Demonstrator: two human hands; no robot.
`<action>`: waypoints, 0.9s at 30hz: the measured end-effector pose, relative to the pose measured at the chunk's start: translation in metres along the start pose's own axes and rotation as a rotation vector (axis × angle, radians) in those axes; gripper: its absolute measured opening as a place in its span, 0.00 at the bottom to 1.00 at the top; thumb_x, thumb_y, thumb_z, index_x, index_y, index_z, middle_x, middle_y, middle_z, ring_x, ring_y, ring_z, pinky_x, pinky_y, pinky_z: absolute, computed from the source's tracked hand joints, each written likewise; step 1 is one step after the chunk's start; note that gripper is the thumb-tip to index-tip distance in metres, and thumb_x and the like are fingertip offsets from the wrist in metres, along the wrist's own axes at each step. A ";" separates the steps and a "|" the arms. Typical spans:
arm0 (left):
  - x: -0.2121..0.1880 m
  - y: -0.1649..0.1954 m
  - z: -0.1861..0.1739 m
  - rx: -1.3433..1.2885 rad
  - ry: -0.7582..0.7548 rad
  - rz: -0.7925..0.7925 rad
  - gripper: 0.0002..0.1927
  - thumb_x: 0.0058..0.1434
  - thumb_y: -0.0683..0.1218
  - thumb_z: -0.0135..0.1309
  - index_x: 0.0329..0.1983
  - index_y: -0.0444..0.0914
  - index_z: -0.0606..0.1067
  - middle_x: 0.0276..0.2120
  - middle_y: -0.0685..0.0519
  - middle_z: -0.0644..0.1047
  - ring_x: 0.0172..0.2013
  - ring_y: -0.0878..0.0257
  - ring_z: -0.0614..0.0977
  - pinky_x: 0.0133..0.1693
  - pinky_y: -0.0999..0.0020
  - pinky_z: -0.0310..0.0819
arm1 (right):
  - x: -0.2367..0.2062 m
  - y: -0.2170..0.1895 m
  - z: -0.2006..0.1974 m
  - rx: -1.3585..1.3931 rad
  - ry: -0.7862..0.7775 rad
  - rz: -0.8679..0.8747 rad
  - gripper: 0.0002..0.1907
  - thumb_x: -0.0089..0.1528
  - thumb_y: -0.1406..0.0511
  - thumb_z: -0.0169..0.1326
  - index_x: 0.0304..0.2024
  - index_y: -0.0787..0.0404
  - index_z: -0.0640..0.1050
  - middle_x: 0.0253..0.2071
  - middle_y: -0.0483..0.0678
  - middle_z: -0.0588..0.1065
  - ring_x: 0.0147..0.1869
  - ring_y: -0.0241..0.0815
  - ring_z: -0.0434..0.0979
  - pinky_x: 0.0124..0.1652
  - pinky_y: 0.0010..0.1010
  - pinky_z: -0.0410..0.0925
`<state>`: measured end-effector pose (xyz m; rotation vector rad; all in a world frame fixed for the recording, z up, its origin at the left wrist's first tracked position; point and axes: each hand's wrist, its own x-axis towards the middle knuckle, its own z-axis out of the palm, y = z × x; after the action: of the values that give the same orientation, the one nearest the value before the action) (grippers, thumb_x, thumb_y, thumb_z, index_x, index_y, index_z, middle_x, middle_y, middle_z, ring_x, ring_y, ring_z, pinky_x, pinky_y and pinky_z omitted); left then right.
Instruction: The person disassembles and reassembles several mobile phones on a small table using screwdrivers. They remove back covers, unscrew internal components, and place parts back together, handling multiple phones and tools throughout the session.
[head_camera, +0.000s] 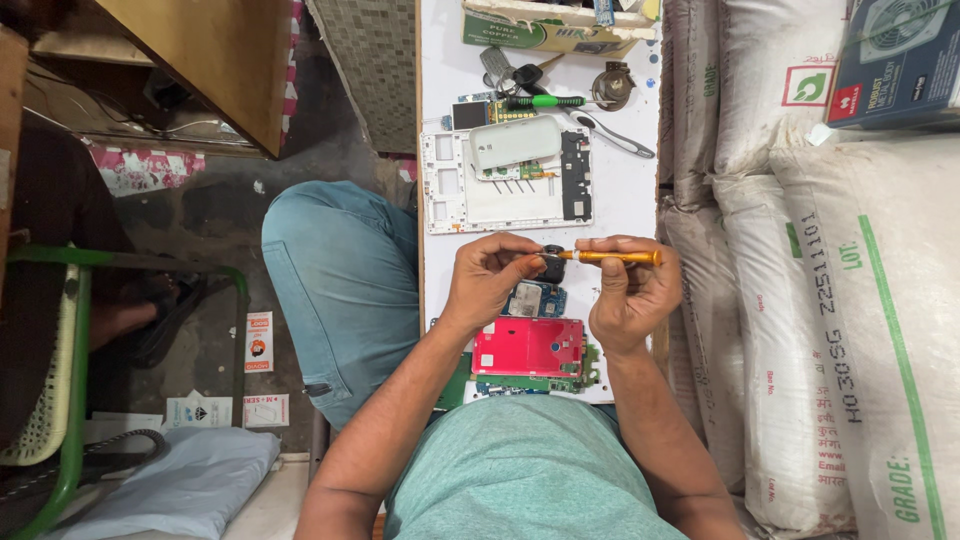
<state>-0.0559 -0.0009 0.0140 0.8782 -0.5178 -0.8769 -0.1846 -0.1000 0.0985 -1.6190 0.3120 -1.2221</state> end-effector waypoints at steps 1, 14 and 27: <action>0.000 0.000 0.000 0.002 -0.002 0.001 0.07 0.65 0.33 0.59 0.46 0.30 0.79 0.37 0.48 0.83 0.40 0.66 0.85 0.44 0.73 0.81 | 0.000 0.000 0.000 -0.006 -0.003 0.001 0.13 0.72 0.64 0.54 0.51 0.66 0.67 0.44 0.56 0.77 0.49 0.46 0.84 0.50 0.37 0.80; -0.003 0.012 0.006 0.034 -0.094 0.078 0.08 0.67 0.33 0.59 0.48 0.31 0.78 0.45 0.49 0.80 0.46 0.66 0.83 0.49 0.71 0.80 | 0.001 -0.002 -0.003 -0.015 -0.004 0.037 0.13 0.72 0.66 0.56 0.50 0.67 0.67 0.43 0.55 0.77 0.48 0.46 0.84 0.49 0.35 0.80; -0.003 0.059 0.021 0.552 -0.074 0.201 0.07 0.63 0.38 0.63 0.44 0.34 0.81 0.45 0.49 0.82 0.42 0.66 0.84 0.43 0.75 0.81 | 0.006 -0.007 -0.009 -0.053 -0.099 0.042 0.11 0.71 0.69 0.56 0.51 0.67 0.68 0.45 0.56 0.78 0.52 0.46 0.84 0.53 0.36 0.80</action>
<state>-0.0459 0.0122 0.0743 1.2695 -0.9215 -0.5877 -0.1917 -0.1067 0.1074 -1.7043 0.3166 -1.1056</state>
